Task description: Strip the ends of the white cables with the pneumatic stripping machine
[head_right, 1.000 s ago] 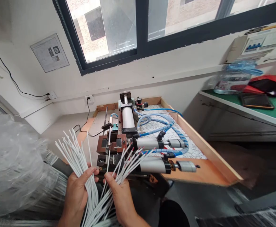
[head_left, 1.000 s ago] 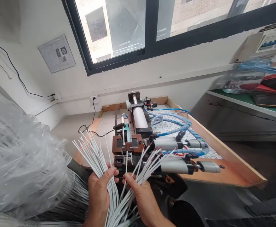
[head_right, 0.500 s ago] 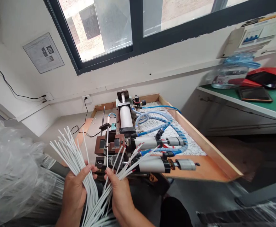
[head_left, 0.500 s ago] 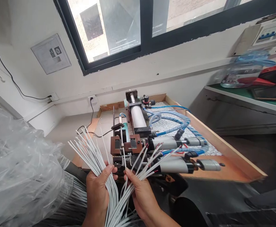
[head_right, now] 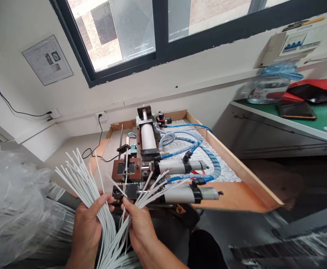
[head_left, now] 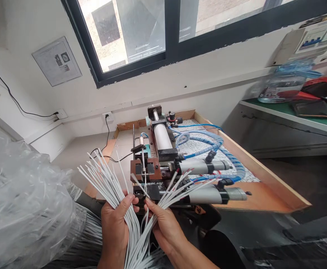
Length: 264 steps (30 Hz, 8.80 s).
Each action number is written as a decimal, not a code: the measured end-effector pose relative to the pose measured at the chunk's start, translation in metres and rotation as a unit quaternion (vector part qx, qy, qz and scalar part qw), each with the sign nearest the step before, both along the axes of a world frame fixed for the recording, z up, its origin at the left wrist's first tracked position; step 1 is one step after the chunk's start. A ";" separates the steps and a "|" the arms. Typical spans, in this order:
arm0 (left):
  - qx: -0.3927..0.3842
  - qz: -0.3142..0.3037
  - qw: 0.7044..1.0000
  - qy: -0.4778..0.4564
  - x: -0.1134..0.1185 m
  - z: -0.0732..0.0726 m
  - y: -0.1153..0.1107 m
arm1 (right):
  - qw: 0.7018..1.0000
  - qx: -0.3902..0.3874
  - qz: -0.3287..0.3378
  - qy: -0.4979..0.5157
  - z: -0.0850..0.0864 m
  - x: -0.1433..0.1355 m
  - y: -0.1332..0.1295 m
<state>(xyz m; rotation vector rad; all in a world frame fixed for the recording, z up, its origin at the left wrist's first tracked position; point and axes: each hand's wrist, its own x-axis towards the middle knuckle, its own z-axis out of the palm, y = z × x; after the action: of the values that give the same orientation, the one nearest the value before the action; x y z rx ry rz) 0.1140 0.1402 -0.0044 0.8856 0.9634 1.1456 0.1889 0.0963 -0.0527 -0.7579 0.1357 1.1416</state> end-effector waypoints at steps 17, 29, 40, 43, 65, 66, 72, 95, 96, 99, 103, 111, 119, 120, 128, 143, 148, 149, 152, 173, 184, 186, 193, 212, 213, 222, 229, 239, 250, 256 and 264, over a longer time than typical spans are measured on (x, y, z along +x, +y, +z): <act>-0.015 -0.026 1.000 -0.002 -0.009 -0.008 -0.009 | 0.985 0.016 -0.004 -0.171 -0.009 -0.006 -0.020; 0.041 -0.064 0.997 0.022 -0.002 -0.007 -0.006 | 0.929 0.011 0.144 -0.342 -0.008 0.000 -0.039; 0.025 -0.017 1.000 -0.002 -0.003 -0.005 -0.004 | 0.946 -0.049 0.040 -0.318 -0.013 -0.002 -0.046; 0.027 0.002 1.000 -0.011 -0.004 -0.003 -0.002 | 0.957 -0.051 0.012 -0.285 -0.013 -0.002 -0.035; 0.028 -0.026 0.999 0.003 -0.003 -0.003 0.005 | 0.988 -0.004 0.002 -0.153 -0.005 0.004 -0.012; 0.030 -0.033 0.999 0.001 -0.004 -0.003 0.005 | 0.987 -0.002 0.003 -0.160 -0.005 0.005 -0.012; 0.030 -0.048 0.998 0.007 -0.002 -0.004 -0.003 | 0.966 0.015 0.050 -0.253 -0.005 0.002 -0.028; 0.071 -0.298 0.947 0.094 -0.051 -0.027 -0.088 | 0.758 -0.001 0.133 -0.639 0.043 -0.008 -0.129; 0.074 -0.305 0.945 0.096 -0.052 -0.027 -0.089 | 0.762 0.008 0.149 -0.631 0.041 -0.008 -0.129; 0.071 -0.319 0.939 0.103 -0.052 -0.028 -0.089 | 0.786 0.038 0.192 -0.586 0.035 -0.006 -0.129; 0.046 -0.329 0.937 0.104 -0.049 -0.030 -0.086 | 0.828 0.073 0.235 -0.503 0.030 0.000 -0.127; 0.000 -0.380 0.911 0.159 -0.043 -0.032 -0.082 | 0.841 0.035 0.171 -0.513 -0.002 -0.005 -0.118; -0.047 -0.381 0.909 0.163 -0.053 -0.047 -0.085 | 0.924 -0.050 -0.043 -0.376 -0.015 0.023 -0.116; -0.061 -0.369 0.914 0.158 -0.054 -0.048 -0.085 | 0.922 -0.057 -0.066 -0.377 -0.014 0.030 -0.116; -0.022 -0.210 0.977 0.033 -0.048 -0.035 -0.069 | 0.887 0.071 0.224 -0.398 -0.011 -0.011 -0.101; 0.087 0.063 0.994 0.028 -0.041 -0.012 -0.017 | 0.867 0.052 0.178 -0.463 -0.016 -0.009 -0.067; 0.039 0.016 0.999 0.015 -0.026 -0.005 -0.008 | 0.962 0.045 0.080 -0.256 -0.019 -0.005 -0.034; 0.030 0.009 0.999 0.019 -0.023 -0.003 -0.007 | 0.972 0.050 0.069 -0.217 -0.019 -0.004 -0.028; 0.015 0.008 0.999 0.033 -0.016 0.001 -0.002 | 0.991 0.060 0.050 -0.111 -0.016 0.000 -0.013; 0.025 -0.050 0.998 0.035 0.000 -0.016 -0.001 | 0.947 0.094 0.144 -0.271 -0.006 0.010 -0.010; -0.004 -0.063 0.997 0.034 -0.009 -0.018 -0.017 | 0.935 0.014 0.107 -0.337 -0.016 0.000 -0.027; -0.007 -0.050 0.998 0.047 -0.012 -0.019 -0.016 | 0.945 -0.001 0.102 -0.310 -0.019 -0.003 -0.033; -0.016 -0.048 0.997 0.062 -0.015 -0.020 -0.017 | 0.957 -0.022 0.131 -0.258 -0.020 -0.006 -0.040; -0.045 -0.093 0.994 0.028 -0.017 -0.013 -0.016 | 0.941 0.011 0.111 -0.320 -0.021 -0.006 -0.031; -0.052 -0.097 0.994 0.024 -0.017 -0.011 -0.015 | 0.944 0.002 0.102 -0.315 -0.021 -0.005 -0.031; -0.089 -0.147 0.985 -0.014 -0.018 -0.004 -0.008 | 0.974 0.021 0.087 -0.207 -0.012 0.002 -0.016; -0.052 -0.118 0.992 -0.002 -0.015 -0.009 -0.010 | 0.987 0.029 0.087 -0.133 -0.012 0.005 -0.010; 0.002 -0.093 0.996 0.002 -0.012 -0.017 -0.021 | 0.974 0.094 0.131 -0.157 0.000 0.004 -0.013; -0.038 -0.058 0.996 0.056 -0.024 -0.031 -0.036 | 0.973 0.043 0.105 -0.200 -0.003 0.002 -0.024; -0.025 -0.100 0.993 0.065 -0.024 -0.035 -0.043 | 0.965 0.061 0.136 -0.216 0.000 0.001 -0.026; -0.082 -0.059 0.993 0.057 -0.033 -0.042 -0.036 | 0.962 -0.003 0.169 -0.215 -0.008 -0.001 -0.041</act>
<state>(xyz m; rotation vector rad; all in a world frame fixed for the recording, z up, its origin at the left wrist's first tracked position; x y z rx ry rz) 0.0808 0.1040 -0.0466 0.8704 1.0685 0.9106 0.1882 0.0549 -0.0607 -1.0439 -0.3685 1.2675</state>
